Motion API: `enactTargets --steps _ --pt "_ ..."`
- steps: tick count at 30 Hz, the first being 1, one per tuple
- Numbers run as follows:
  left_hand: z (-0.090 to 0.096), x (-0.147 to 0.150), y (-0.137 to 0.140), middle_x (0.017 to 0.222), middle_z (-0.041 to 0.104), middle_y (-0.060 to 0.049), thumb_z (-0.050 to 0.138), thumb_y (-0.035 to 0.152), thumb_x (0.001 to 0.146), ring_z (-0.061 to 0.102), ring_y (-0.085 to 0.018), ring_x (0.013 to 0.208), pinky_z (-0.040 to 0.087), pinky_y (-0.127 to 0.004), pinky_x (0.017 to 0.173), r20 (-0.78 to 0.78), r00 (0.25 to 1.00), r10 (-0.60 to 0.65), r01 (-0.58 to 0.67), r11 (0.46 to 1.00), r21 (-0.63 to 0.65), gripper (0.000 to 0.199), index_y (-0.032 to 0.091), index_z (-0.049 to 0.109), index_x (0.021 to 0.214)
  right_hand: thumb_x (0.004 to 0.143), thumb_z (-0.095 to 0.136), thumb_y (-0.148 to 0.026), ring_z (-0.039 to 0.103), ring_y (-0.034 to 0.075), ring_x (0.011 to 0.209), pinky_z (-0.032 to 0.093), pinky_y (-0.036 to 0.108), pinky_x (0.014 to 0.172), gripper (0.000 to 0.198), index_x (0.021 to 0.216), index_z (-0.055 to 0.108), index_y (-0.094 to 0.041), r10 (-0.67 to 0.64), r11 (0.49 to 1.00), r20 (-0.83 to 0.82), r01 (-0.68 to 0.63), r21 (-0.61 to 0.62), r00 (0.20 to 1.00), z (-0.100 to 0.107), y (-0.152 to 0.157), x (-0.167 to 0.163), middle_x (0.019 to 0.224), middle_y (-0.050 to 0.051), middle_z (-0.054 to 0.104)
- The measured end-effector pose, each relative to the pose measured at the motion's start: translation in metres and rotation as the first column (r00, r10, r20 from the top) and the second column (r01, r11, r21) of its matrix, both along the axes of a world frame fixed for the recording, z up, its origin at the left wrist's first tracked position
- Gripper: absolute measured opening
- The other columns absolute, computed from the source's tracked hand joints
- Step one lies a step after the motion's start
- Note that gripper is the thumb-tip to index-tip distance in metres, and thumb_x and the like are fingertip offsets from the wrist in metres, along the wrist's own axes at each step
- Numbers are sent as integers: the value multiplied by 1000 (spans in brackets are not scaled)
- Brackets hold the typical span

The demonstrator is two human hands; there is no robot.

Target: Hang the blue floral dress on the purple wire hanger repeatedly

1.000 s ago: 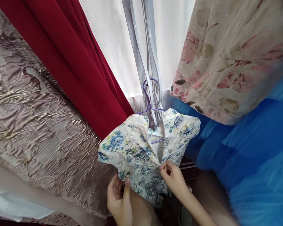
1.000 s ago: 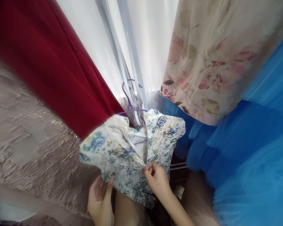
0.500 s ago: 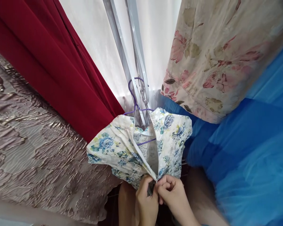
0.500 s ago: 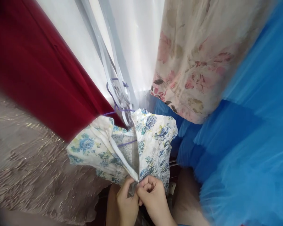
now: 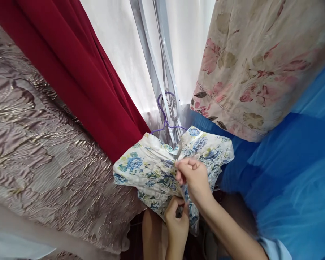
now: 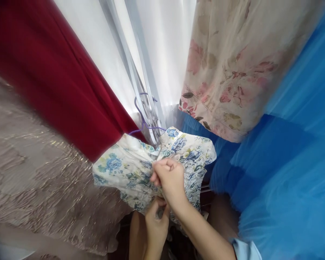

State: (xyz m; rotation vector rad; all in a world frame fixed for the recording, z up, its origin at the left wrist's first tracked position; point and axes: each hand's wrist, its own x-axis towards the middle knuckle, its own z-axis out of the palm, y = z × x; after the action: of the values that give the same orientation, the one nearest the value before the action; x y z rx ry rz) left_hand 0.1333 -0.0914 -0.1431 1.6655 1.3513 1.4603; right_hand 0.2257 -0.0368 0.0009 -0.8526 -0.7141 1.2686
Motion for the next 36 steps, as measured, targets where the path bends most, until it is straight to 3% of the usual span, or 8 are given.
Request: enactTargets --steps 8,13,17,20,24,27,30,36 --pt "-16 3 4 68 59 -2 60 29 90 57 -16 67 46 -24 66 -6 999 -31 31 999 -16 23 17 59 70 73 68 -24 45 5 34 32 16 37 16 61 63 -14 -64 990 -40 69 125 997 47 29 -16 45 -4 60" --pt "-14 -3 -6 72 67 -5 67 39 87 64 -19 72 51 -27 70 89 996 15 -2 989 -148 26 16 66 76 75 70 -25 46 6 34 34 16 37 13 71 70 -12 -28 989 17 25 149 999 50 27 -14 45 -4 62" --pt "46 -16 4 111 73 -12 68 43 88 70 -24 98 55 -31 83 252 966 63 -21 986 -164 40 17 70 118 76 71 -27 46 5 34 36 16 38 15 74 72 -12 -22 988 39 16 151 999 43 23 -7 44 -4 61" --pt "116 -25 29 97 73 -9 63 40 93 68 -18 79 54 -26 69 202 978 54 -73 993 88 39 18 67 125 75 72 -26 47 6 35 37 16 38 13 75 73 -13 -11 988 47 3 157 999 40 18 -3 44 -4 61" --pt "184 -30 70 80 70 -2 58 31 97 63 -13 68 51 -23 65 -62 990 -124 135 965 226 30 22 66 124 73 74 -27 47 7 36 38 17 39 14 72 72 -13 -22 985 59 12 172 998 42 13 1 43 -4 60" --pt "194 -26 84 68 64 1 60 30 96 61 -11 62 48 -20 60 -139 980 -143 174 956 238 16 18 69 97 73 73 -27 47 7 36 38 18 40 15 68 68 -14 -33 985 132 10 175 991 43 16 4 43 -3 60" --pt "190 -20 83 61 59 4 62 30 95 58 -10 56 46 -19 55 -39 995 -87 95 949 301 14 17 66 90 71 70 -24 48 8 36 36 18 40 12 66 63 -16 -29 987 211 -6 160 977 35 23 4 42 -4 59" --pt "216 -40 85 65 66 1 66 27 91 59 -9 53 47 -18 53 206 978 40 -122 907 403 13 15 64 88 72 64 -21 48 10 40 37 21 45 7 67 62 -17 7 998 343 -29 60 939 -18 19 6 43 -6 54"
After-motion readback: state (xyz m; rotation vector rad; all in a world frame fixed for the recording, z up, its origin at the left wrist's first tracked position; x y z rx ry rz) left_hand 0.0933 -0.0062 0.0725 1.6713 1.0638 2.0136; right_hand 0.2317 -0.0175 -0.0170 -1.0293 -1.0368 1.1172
